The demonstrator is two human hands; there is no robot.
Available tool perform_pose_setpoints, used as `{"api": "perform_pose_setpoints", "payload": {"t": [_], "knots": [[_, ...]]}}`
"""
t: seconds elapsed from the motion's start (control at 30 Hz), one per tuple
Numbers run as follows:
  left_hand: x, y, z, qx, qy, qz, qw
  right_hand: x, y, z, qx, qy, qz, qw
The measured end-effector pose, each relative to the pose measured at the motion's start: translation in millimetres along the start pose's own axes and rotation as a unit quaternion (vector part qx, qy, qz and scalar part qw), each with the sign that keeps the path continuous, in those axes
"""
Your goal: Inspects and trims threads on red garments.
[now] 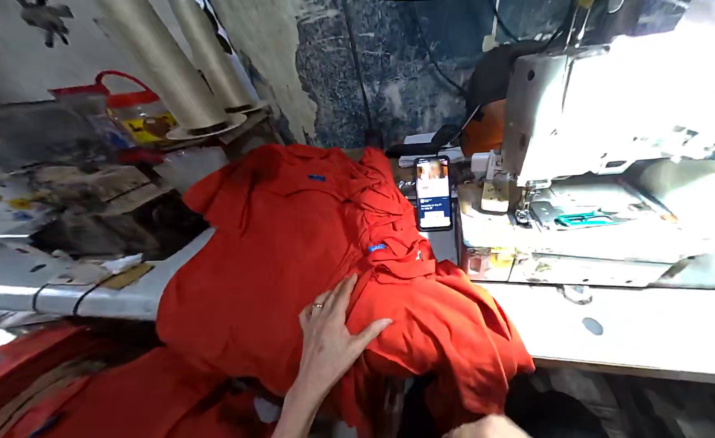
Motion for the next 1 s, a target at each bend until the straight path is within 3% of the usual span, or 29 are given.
{"api": "perform_pose_setpoints", "payload": {"t": [0.07,0.13,0.2,0.27,0.37,0.4,0.47,0.53,0.6,0.67,0.7,0.77,0.83,0.87,0.9,0.93,0.97,1.0], "knots": [[-1,-10,10,-0.023,0.027,0.015,0.999,31,-23,8,0.045,0.007,0.007,0.999],[2,-26,20,-0.006,0.044,0.059,0.997,27,-27,7,0.074,-0.124,-0.069,0.987],[5,-39,36,0.018,0.045,0.067,0.997,10,-1,-5,-0.037,-0.296,-0.168,0.940],[8,-43,45,-0.026,0.063,0.056,0.996,-14,25,-27,-0.105,-0.415,-0.224,0.876],[6,-40,39,-0.100,0.027,-0.004,0.995,-78,29,-41,-0.083,-0.517,-0.278,0.805],[3,-38,34,-0.118,0.009,-0.024,0.993,-98,25,-38,-0.058,-0.527,-0.300,0.793],[-1,-34,22,-0.120,-0.021,-0.034,0.992,-123,11,-24,0.003,-0.477,-0.310,0.822],[0,-29,13,-0.100,-0.042,-0.024,0.994,-126,-4,-3,0.037,-0.419,-0.309,0.853],[0,-28,9,-0.065,-0.086,-0.024,0.994,-122,-13,8,0.041,-0.412,-0.315,0.854],[-4,-33,4,-0.056,-0.096,-0.072,0.991,-120,-10,-4,0.026,-0.453,-0.252,0.855],[-11,-37,-1,-0.070,-0.074,-0.129,0.986,-119,-7,-18,0.020,-0.472,-0.148,0.869],[-44,-55,-13,-0.084,-0.008,-0.334,0.939,-120,12,-59,-0.046,-0.519,0.109,0.847],[-75,-83,-27,-0.007,0.125,-0.519,0.846,-121,41,-111,-0.142,-0.520,0.253,0.804],[-75,-94,-36,0.059,0.214,-0.556,0.801,-121,47,-136,-0.167,-0.502,0.269,0.805],[-64,-111,-45,0.097,0.275,-0.551,0.782,-122,42,-154,-0.168,-0.476,0.249,0.827],[-42,-127,-57,0.114,0.297,-0.515,0.796,-119,27,-169,-0.105,-0.474,0.175,0.856],[-17,-137,-73,0.116,0.299,-0.432,0.843,-112,5,-184,0.002,-0.476,0.045,0.878],[5,-140,-87,0.122,0.284,-0.355,0.882,-104,-12,-201,0.105,-0.465,-0.071,0.876]]}}
Point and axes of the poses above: each hand's wrist, its own z-axis towards the middle knuckle, its own x-axis out of the palm, y = z × x, the point moved 8 cm from there along z, towards the middle knuckle, and after that the axes turned 10 degrees about -x, right-handed, at the moved point
